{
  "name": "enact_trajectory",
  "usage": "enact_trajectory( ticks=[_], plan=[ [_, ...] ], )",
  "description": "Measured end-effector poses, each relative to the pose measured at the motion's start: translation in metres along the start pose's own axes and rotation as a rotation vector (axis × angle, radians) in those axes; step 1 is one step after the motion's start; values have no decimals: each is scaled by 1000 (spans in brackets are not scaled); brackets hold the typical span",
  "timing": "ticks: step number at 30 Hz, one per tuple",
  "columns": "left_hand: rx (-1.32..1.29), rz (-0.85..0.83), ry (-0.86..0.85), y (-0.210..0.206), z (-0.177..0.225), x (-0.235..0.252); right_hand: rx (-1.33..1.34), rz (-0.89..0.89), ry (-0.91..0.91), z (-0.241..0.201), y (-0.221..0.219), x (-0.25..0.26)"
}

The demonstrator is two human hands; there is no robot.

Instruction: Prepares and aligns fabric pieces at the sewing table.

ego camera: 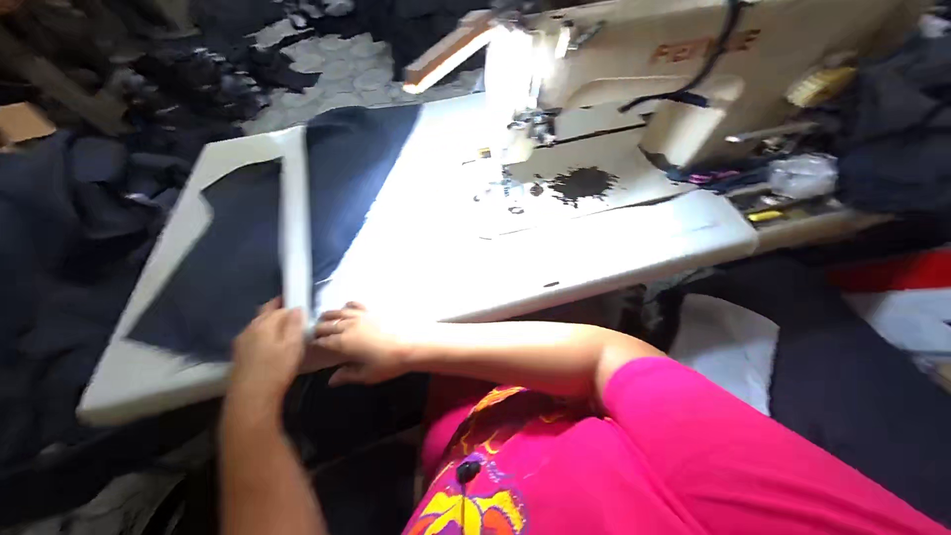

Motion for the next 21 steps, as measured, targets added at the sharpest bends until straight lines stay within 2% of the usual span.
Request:
enact_trajectory(
  ticks=[3,5,6,8,11,13,17,19,21],
  plan=[
    [127,0,83,2,-51,17,183,-22,108,-15,15,-46],
    [131,133,31,5,-43,18,341,-69,36,-19,33,-96],
    [123,212,-67,3,-26,17,402,-93,-56,-19,45,-125],
    [50,255,-321,-10,32,16,404,-117,-295,-11,69,-189],
    [-153,113,-667,-45,158,5,247,-11,-629,5,103,-289],
    [-231,-29,-820,-69,239,-3,166,116,-892,0,122,-351],
    [-298,-97,-1204,-115,378,4,128,477,-1335,-37,146,-450],
    [-193,-153,-1305,-138,440,15,101,625,-1477,-57,145,-484],
    [-67,-217,-1307,-158,492,24,84,727,-1587,-74,136,-511]
  ],
)
Point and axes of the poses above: each hand's wrist, its own x-axis towards the middle knuckle, its own y-axis out of the back of the hand, z = x × y, the point moved 3 cm from there along x, towards the middle knuckle, and after that the axes turned 6 degrees about x, right-handed, at the moved point
